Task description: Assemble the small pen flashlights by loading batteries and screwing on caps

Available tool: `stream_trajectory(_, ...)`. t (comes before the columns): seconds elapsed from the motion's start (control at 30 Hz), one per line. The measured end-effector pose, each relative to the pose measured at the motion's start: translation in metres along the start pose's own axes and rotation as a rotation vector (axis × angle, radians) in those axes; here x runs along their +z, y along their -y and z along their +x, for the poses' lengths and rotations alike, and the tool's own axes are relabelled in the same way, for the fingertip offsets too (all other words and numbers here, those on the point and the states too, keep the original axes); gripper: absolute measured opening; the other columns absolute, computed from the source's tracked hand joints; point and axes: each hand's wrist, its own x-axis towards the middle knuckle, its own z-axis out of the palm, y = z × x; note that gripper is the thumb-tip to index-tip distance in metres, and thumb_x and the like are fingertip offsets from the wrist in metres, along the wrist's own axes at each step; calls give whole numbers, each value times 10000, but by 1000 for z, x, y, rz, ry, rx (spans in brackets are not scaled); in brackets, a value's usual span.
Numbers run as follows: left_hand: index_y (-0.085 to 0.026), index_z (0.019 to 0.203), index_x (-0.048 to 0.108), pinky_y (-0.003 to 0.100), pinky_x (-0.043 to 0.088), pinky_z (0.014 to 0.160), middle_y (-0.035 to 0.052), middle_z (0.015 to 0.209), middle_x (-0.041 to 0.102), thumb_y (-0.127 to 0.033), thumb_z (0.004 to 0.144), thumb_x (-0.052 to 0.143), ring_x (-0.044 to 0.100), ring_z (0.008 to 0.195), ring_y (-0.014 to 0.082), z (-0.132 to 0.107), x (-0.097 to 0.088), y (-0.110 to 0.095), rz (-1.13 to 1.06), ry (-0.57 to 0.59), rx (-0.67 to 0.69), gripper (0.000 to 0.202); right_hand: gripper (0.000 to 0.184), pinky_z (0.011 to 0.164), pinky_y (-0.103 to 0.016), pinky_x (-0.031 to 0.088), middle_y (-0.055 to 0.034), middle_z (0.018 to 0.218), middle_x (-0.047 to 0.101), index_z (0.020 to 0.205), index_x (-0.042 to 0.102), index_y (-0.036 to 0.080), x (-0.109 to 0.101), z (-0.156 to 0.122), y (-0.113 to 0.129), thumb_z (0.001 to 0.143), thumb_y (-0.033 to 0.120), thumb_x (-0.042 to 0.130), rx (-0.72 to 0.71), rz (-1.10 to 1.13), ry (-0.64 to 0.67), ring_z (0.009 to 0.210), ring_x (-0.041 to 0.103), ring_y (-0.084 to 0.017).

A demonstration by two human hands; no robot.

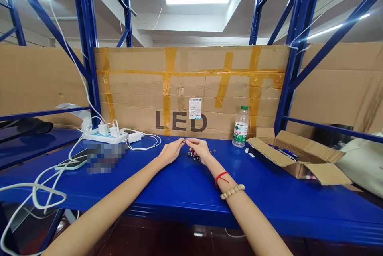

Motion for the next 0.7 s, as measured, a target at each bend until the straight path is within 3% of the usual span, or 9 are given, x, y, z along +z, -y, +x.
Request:
stream_trajectory(0.37, -233, 1069, 398, 257, 424, 714, 28, 1112, 575, -302, 928, 191, 556, 1001, 183, 0, 1, 1, 2, -47, 18, 259, 222, 262, -65, 265, 17, 575, 586, 792, 707, 177, 0, 3, 0, 573, 186, 742, 111, 101, 12, 396, 429, 0)
stream_trajectory(0.7, -233, 1060, 408, 252, 427, 711, 40, 1084, 586, -313, 929, 188, 561, 994, 186, -1, -1, 0, 19, -15, 8, 269, 206, 274, -74, 279, 29, 503, 546, 794, 697, 167, 1, 0, 4, 592, 170, 735, 154, 86, 21, 381, 428, -11)
